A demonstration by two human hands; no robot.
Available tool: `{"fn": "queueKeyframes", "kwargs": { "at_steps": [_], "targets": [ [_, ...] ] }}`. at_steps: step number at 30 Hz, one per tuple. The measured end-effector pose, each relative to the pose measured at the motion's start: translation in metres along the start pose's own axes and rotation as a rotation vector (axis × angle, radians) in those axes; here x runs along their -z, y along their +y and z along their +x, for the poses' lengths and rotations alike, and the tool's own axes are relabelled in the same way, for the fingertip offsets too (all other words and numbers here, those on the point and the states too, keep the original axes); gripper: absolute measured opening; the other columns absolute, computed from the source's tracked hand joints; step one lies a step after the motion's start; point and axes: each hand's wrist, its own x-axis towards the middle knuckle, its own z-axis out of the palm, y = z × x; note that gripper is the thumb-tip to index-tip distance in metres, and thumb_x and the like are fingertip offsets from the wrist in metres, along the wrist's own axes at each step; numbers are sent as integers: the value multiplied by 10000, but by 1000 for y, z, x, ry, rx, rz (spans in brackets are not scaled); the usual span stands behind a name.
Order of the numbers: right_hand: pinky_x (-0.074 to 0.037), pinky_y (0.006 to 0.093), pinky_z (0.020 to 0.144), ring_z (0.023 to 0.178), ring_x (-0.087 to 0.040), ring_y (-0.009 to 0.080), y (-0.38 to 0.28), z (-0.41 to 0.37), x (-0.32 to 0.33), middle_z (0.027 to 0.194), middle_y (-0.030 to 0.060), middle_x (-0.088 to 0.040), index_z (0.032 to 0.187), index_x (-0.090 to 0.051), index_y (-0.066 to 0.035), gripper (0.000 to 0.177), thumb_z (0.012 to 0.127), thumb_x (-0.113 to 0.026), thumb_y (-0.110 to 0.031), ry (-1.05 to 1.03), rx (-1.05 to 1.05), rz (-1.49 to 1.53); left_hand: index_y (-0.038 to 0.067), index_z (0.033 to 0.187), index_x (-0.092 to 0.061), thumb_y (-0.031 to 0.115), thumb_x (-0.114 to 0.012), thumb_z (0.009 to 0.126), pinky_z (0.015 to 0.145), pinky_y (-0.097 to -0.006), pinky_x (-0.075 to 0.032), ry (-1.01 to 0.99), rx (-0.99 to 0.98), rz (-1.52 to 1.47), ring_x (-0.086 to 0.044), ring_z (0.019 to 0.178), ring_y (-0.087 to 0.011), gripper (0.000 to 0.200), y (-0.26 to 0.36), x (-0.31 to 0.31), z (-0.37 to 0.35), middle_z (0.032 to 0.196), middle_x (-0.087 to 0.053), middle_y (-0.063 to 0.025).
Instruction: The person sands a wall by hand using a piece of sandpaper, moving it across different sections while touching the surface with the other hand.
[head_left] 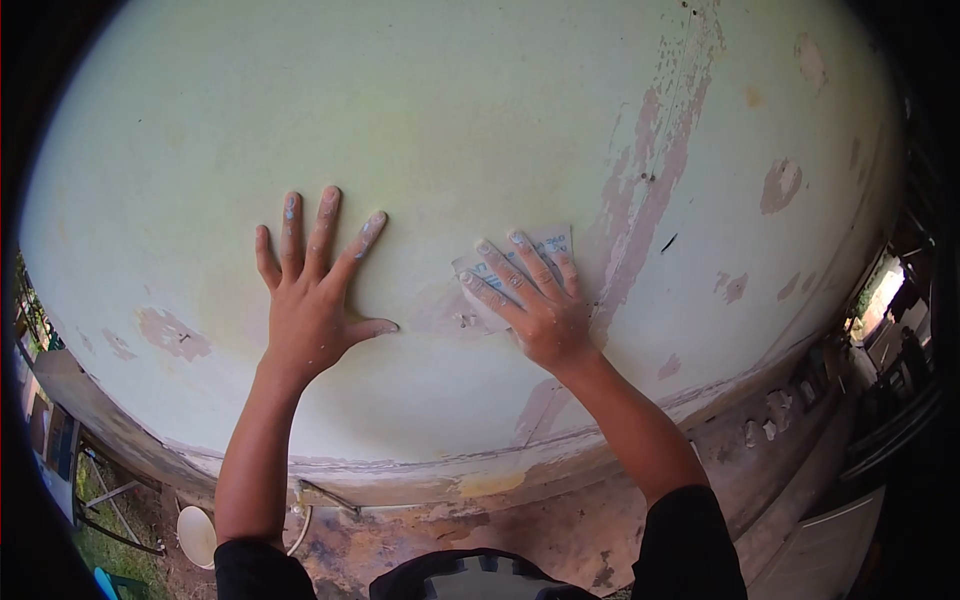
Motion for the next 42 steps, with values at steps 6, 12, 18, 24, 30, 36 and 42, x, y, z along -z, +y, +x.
{"fn": "queueKeyframes", "kwargs": {
  "at_steps": [6,12,18,24,30,36,42],
  "targets": [
    [-356,481,1176,1387,-601,207,40,-79,-6,1471,-50,-674,1320,-748,-362,387,1023,-563,-197,-37,116,-50,396,1624,-424,552,-950,495,1273,-671,-24,1,28,-46,-65,1648,-389,1256,1,1,2,1786,-183,-70],
    [-310,484,1230,1426,-576,264,7,26,0,1449,1,-690,1296,-768,-305,402,979,-579,-147,14,138,88,337,1627,-434,553,-970,481,1288,-653,8,-44,-23,-18,-41,1647,-400,1284,-3,5,0,1786,-161,-103],
    [-434,439,1152,1395,-601,226,19,20,6,1418,-6,-701,1302,-757,-223,374,984,-573,-151,-4,205,128,323,1614,-456,554,-957,481,1295,-655,3,-68,-54,-7,-63,1647,-387,1261,-27,8,-10,1777,-208,-81],
    [-470,410,1122,1380,-614,184,56,-43,2,1449,-25,-688,1268,-764,-233,345,976,-591,-174,-48,373,136,307,1619,-451,580,-946,476,1294,-643,34,-57,-4,21,-58,1649,-387,1275,-31,10,-15,1776,-214,-88],
    [-474,438,1124,1444,-551,201,7,57,9,1525,-13,-626,1275,-749,-236,378,940,-616,-121,6,271,201,272,1630,-435,573,-954,486,1291,-639,52,-46,-17,34,-44,1652,-385,1292,-30,8,-15,1777,-200,-114],
    [-427,430,1200,1466,-522,182,18,2,1,1511,2,-634,1361,-711,-207,404,973,-608,-163,-85,276,176,265,1646,-402,574,-962,495,1288,-638,67,-30,-44,73,-24,1651,-397,1316,-35,5,-16,1780,-176,-137],
    [-454,418,1181,1445,-540,135,44,-38,2,1469,-74,-664,1279,-755,-271,330,989,-622,-191,-119,421,168,346,1621,-438,632,-927,536,1276,-658,71,-34,-17,47,-46,1651,-393,1224,-36,2,-17,1778,-207,-98]
  ]
}}
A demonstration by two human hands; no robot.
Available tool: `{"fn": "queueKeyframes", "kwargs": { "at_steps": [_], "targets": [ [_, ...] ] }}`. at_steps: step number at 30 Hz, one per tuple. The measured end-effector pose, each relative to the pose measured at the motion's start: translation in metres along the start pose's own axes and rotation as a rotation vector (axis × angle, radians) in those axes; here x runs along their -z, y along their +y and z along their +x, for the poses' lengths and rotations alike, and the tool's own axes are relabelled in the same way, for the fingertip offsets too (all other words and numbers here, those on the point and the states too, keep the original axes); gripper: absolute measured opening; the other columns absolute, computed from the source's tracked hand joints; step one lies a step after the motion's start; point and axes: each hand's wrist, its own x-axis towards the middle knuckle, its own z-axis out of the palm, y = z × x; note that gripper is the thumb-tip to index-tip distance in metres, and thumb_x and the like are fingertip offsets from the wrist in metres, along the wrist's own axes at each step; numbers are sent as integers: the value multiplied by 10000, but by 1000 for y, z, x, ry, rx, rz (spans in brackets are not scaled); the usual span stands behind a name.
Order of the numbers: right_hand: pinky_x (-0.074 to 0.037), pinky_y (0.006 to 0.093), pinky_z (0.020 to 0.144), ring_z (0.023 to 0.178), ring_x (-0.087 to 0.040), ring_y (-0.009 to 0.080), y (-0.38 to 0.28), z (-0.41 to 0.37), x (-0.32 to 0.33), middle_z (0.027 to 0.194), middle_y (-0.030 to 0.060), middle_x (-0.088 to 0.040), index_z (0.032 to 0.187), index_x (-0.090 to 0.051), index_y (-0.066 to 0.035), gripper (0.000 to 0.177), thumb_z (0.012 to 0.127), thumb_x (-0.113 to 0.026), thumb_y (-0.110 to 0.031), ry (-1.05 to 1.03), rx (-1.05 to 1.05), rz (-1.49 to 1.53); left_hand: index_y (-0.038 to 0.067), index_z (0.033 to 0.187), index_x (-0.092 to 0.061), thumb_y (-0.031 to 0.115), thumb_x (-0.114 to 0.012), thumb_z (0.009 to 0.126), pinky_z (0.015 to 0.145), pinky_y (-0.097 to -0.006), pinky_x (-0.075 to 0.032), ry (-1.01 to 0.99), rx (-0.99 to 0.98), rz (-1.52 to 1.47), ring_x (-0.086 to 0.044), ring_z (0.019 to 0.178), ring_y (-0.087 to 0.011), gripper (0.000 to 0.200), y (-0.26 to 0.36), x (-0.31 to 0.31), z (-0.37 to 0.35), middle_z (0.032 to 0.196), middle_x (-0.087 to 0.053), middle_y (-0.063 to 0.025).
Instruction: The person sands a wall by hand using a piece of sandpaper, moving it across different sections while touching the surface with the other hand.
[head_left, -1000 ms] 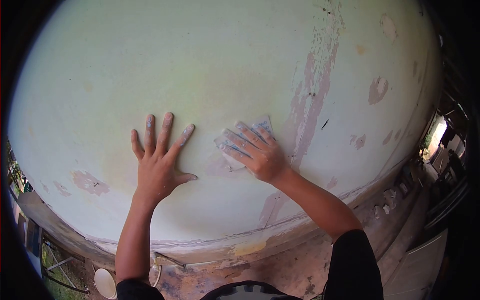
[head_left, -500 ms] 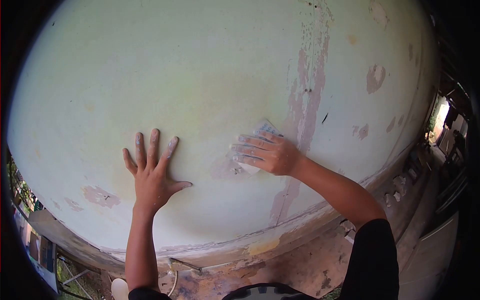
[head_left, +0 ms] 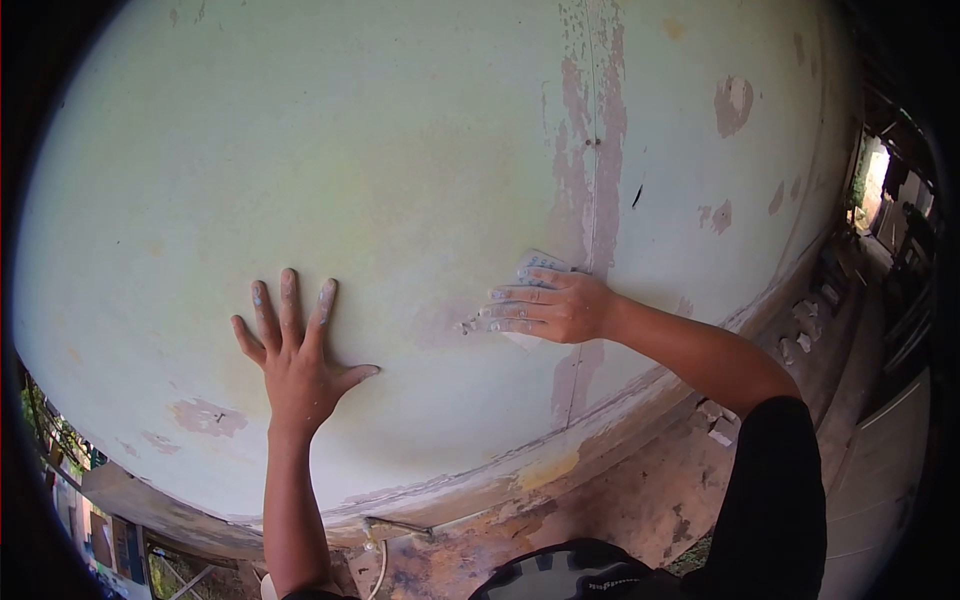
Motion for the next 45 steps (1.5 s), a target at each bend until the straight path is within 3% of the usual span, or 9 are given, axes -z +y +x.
{"fn": "queueKeyframes", "kwargs": {
  "at_steps": [7,12,17,21,25,28,35,41,45],
  "targets": [
    [-442,456,1197,1460,-531,201,16,99,23,1513,-33,-634,1294,-748,-216,363,951,-642,-163,144,-106,9,361,1620,-437,589,-953,540,1281,-655,59,-67,26,-3,-51,1651,-389,1219,-2,5,-2,1778,-211,-89],
    [-441,484,1172,1441,-552,188,-2,31,7,1489,-27,-655,1310,-748,-244,382,965,-617,-146,29,-173,-22,375,1617,-438,557,-965,520,1286,-652,44,-60,12,-21,-57,1651,-384,1231,-3,4,-3,1780,-211,-71],
    [-448,437,1161,1401,-591,168,-7,-36,-5,1439,-46,-690,1282,-761,-277,363,973,-611,-159,-11,-137,-29,376,1614,-443,556,-960,512,1288,-647,37,-58,-2,-25,-63,1651,-379,1230,-2,5,-3,1779,-213,-67],
    [-445,440,1168,1447,-546,189,7,36,4,1499,-33,-646,1291,-754,-256,366,972,-611,-147,76,-138,-17,312,1629,-427,560,-978,480,1302,-631,38,-14,-48,11,-39,1651,-384,1298,-6,2,-5,1777,-197,-103],
    [-433,468,1170,1432,-565,216,-1,90,27,1491,-30,-657,1328,-736,-297,430,940,-626,-145,61,-221,-53,373,1590,-483,569,-954,495,1290,-650,4,-22,4,-28,-94,1647,-376,1208,-4,2,-5,1769,-250,-63],
    [-430,489,1171,1423,-574,222,-6,62,21,1462,-30,-677,1293,-759,-284,401,944,-625,-136,72,-297,-20,303,1625,-436,571,-962,480,1302,-631,8,24,-64,5,-65,1649,-389,1288,-8,-4,-8,1771,-220,-113],
    [-436,456,1162,1426,-571,239,-27,-50,-7,1460,-21,-674,1282,-763,-248,397,925,-650,-115,73,-426,-125,356,1596,-480,615,-930,520,1295,-629,24,6,-12,-24,-89,1648,-381,1194,-5,-5,-10,1766,-253,-79],
    [-438,472,1182,1460,-528,255,-24,80,16,1538,1,-608,1327,-738,-210,432,936,-612,-76,75,-358,130,282,1626,-437,640,-922,507,1301,-620,24,67,-70,18,-67,1647,-399,1270,-7,-9,-10,1775,-211,-122],
    [-432,477,1188,1471,-515,249,-25,80,18,1546,1,-598,1326,-738,-209,422,943,-608,-91,118,-365,87,345,1592,-487,625,-932,518,1298,-631,10,36,-10,-14,-104,1645,-383,1196,-5,-7,-9,1762,-262,-88]
  ]
}}
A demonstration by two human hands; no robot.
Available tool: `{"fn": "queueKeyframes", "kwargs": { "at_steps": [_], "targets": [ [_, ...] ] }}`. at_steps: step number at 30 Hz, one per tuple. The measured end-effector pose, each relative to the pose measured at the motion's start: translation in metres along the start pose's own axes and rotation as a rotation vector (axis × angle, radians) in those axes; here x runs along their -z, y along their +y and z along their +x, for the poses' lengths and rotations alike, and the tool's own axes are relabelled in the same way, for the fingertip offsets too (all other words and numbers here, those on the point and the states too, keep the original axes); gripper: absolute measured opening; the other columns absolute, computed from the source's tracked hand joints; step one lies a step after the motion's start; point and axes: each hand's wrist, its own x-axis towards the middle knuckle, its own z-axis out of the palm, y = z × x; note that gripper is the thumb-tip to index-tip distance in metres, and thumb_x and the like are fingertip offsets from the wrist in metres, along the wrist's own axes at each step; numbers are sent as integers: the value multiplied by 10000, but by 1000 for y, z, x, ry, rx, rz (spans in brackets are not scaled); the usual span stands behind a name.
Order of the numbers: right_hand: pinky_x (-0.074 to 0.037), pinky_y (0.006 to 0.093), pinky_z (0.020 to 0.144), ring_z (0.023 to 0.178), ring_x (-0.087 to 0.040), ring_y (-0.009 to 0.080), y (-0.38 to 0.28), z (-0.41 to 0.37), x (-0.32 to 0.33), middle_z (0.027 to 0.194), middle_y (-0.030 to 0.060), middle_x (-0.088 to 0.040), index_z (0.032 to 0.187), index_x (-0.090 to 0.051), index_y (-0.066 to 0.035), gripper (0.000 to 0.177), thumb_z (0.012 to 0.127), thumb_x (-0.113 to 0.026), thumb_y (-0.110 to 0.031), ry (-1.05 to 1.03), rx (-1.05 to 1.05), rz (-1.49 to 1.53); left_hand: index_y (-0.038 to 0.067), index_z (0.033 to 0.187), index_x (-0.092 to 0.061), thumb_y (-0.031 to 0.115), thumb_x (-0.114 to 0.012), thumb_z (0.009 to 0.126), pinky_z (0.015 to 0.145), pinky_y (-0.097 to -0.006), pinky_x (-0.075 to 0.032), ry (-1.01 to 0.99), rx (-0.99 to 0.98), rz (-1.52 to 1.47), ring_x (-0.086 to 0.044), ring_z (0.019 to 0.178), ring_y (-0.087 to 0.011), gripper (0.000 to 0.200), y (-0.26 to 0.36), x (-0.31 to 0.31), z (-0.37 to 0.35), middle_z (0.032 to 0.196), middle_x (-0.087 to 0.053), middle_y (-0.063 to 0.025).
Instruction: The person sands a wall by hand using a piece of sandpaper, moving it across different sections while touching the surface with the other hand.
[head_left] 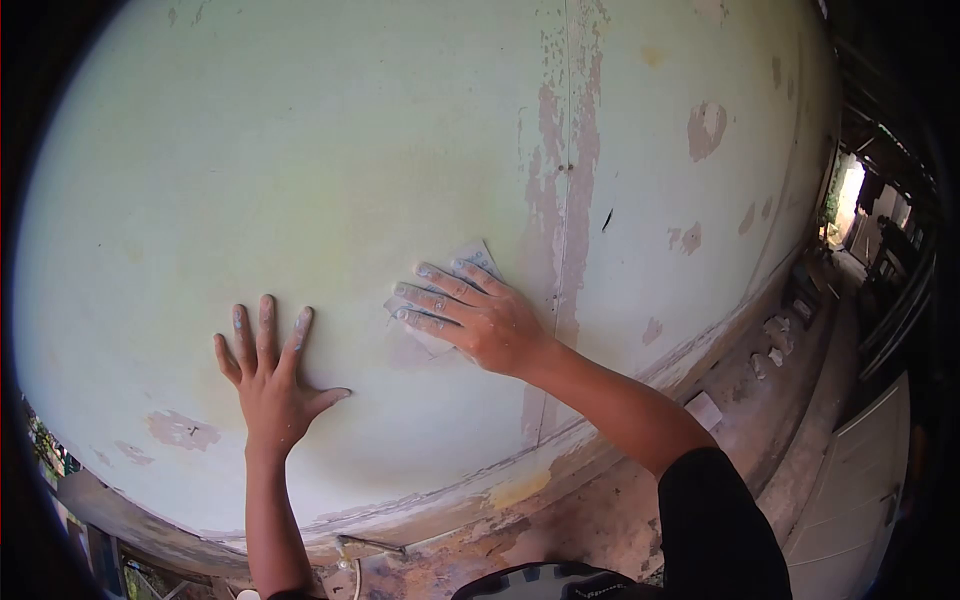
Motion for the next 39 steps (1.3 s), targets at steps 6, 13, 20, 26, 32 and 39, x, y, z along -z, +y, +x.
{"fn": "queueKeyframes", "kwargs": {
  "at_steps": [6,13,20,26,32,39],
  "targets": [
    [-440,487,1162,1379,-604,276,25,-96,-22,1434,24,-692,1286,-769,-203,429,900,-643,-63,143,-194,-128,358,1594,-480,605,-943,511,1285,-649,1,-1,-2,-32,-104,1645,-377,1204,1,-1,-2,1762,-264,-80],
    [-456,521,1152,1464,-523,379,7,2,-22,1479,126,-653,1319,-744,-87,533,802,-713,38,386,-322,-2,373,1613,-447,619,-929,558,1280,-653,8,-81,-6,-27,-77,1649,-373,1186,0,6,-1,1774,-231,-72],
    [-487,462,1158,1422,-582,262,7,-18,-17,1452,67,-682,1314,-744,-109,456,874,-665,-19,69,36,105,298,1615,-453,578,-966,523,1282,-659,5,-48,-45,-26,-64,1645,-404,1239,-1,3,-2,1768,-221,-119],
    [-503,480,1131,1411,-586,323,74,3,30,1407,108,-702,1325,-731,-71,483,859,-672,44,256,-183,-136,400,1609,-440,574,-951,542,1284,-654,-27,-77,15,-56,-111,1644,-361,1196,2,9,1,1765,-256,-41],
    [-453,495,1188,1474,-516,325,1,44,-6,1529,87,-613,1357,-706,-64,506,856,-716,5,202,-93,200,276,1638,-409,626,-938,541,1274,-668,34,-42,-47,-2,-64,1650,-376,1268,-5,4,-3,1779,-205,-86],
    [-505,493,1132,1421,-576,315,91,33,39,1435,67,-690,1307,-754,-121,527,823,-664,67,326,-132,-192,122,1649,-356,881,-744,591,1231,-726,115,47,108,21,-90,1653,-338,1359,-10,-12,-16,1751,-290,-32]
  ]
}}
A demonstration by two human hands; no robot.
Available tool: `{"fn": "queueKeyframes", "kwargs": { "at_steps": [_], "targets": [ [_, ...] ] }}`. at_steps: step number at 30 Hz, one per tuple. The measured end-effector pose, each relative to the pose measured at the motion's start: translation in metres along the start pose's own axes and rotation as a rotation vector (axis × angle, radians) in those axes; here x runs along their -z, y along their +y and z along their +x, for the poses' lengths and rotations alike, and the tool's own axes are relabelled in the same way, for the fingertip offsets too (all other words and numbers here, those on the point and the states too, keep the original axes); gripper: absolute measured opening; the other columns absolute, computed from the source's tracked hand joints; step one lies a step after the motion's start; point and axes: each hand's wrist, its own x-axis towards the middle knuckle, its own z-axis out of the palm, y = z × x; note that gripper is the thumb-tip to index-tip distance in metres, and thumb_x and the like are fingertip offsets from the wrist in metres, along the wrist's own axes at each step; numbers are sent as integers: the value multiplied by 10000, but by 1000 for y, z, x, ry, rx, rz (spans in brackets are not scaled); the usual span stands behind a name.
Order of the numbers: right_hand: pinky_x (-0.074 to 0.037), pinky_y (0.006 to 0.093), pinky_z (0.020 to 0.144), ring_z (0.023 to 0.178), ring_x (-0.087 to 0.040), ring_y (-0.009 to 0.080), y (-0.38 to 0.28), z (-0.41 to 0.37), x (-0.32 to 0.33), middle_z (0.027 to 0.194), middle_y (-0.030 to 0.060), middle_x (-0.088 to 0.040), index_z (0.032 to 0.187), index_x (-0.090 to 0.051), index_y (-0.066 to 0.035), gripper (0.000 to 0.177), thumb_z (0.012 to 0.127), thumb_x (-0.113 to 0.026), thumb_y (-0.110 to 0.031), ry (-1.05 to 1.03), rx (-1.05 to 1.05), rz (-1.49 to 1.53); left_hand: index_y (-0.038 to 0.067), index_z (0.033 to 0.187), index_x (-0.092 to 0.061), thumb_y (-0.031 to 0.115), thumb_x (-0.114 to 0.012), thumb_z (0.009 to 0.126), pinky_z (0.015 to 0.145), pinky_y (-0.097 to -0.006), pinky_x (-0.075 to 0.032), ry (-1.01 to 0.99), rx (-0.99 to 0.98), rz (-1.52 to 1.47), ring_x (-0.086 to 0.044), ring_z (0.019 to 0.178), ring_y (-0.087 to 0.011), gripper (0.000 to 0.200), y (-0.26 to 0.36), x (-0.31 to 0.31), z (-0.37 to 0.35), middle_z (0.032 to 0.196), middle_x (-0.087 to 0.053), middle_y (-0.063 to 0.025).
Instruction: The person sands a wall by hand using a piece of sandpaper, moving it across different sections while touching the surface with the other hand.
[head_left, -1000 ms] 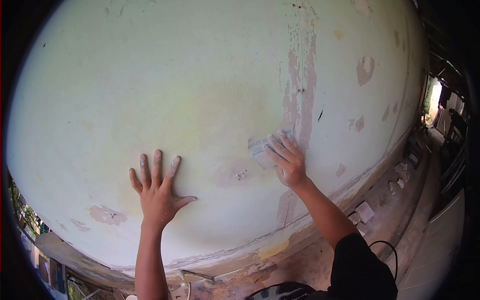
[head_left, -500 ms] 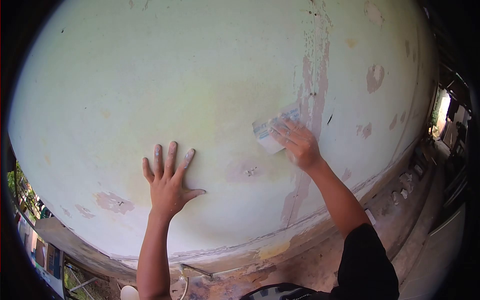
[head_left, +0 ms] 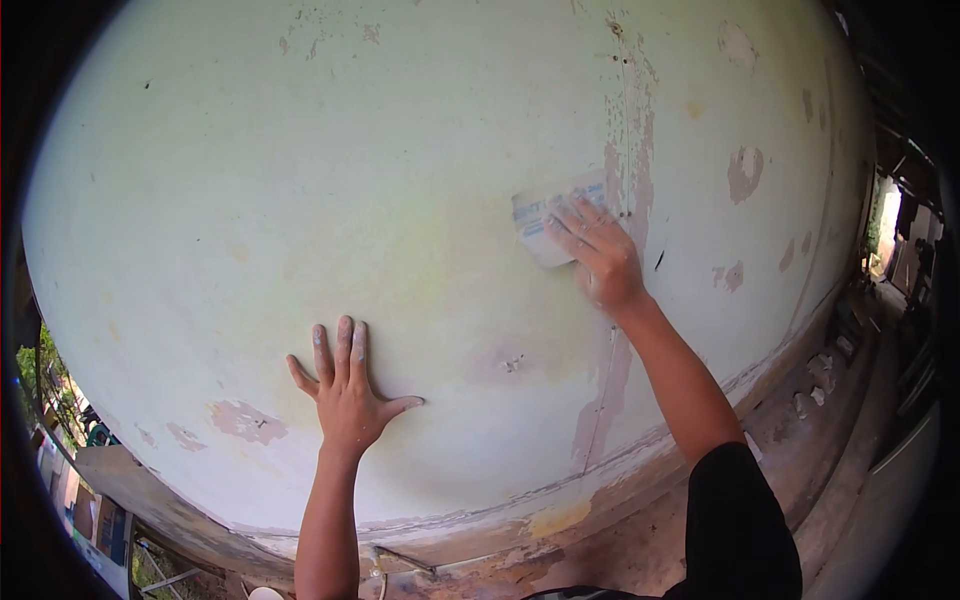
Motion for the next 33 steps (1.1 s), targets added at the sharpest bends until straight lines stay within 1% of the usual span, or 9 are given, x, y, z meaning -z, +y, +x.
{"fn": "queueKeyframes", "kwargs": {
  "at_steps": [5,9,12,18,20,22,26,29,33],
  "targets": [
    [-446,517,1183,1455,-532,354,-36,33,-21,1480,96,-653,1347,-721,-81,544,818,-716,46,239,-272,142,145,1659,-339,871,-759,591,1235,-711,116,26,-14,-13,-76,1656,-334,1358,-1,-2,-1,1756,-278,-34],
    [-476,446,1180,1432,-567,268,-124,-22,-34,1497,50,-645,1333,-732,-127,464,878,-695,-42,-284,97,439,119,1667,-314,853,-763,607,1245,-687,109,23,-43,17,-46,1658,-345,1365,-3,0,0,1766,-245,-70],
    [-514,423,1145,1394,-601,231,-98,-44,-22,1463,36,-670,1299,-748,-136,409,911,-649,-55,-431,277,435,136,1669,-315,834,-774,610,1249,-682,103,11,-55,9,-46,1658,-343,1349,-3,1,-2,1769,-240,-70],
    [-487,488,1152,1427,-569,290,-10,9,7,1448,47,-681,1303,-755,-150,509,838,-693,46,-202,89,126,130,1677,-301,827,-782,619,1258,-661,111,22,-70,26,-26,1659,-353,1355,-4,1,0,1773,-222,-98],
    [-444,506,1185,1466,-522,322,-15,22,-1,1471,68,-663,1335,-738,-129,499,867,-699,40,72,-247,190,137,1678,-302,826,-783,617,1259,-659,111,10,-71,25,-26,1659,-352,1353,-3,1,-4,1773,-220,-96],
    [-414,506,1205,1491,-488,336,-46,23,-18,1495,80,-642,1365,-718,-114,491,893,-706,19,141,-309,230,140,1678,-301,791,-743,738,1262,-653,105,35,-94,15,-38,1659,-347,1226,-4,2,-3,1775,-214,-93],
    [-430,493,1206,1485,-501,303,-98,-16,-17,1518,44,-627,1379,-707,-129,521,873,-722,-2,-263,-44,433,146,1680,-300,653,-678,922,1275,-625,84,84,-123,111,-56,1658,-334,987,-8,0,3,1779,-206,-88],
    [-443,488,1202,1479,-508,283,-65,-38,2,1509,27,-635,1373,-712,-152,530,870,-708,13,-470,148,424,160,1685,-294,390,-579,1031,1294,-565,41,144,54,-2,-94,1658,-301,749,1,15,32,1784,-201,-70],
    [-457,489,1191,1475,-513,283,-2,-30,29,1506,40,-635,1363,-723,-168,535,872,-684,40,-328,-7,110,191,1683,-313,380,-530,1050,1304,-541,-1,292,54,-11,-161,1648,-277,696,24,34,90,1776,-235,-52]
  ]
}}
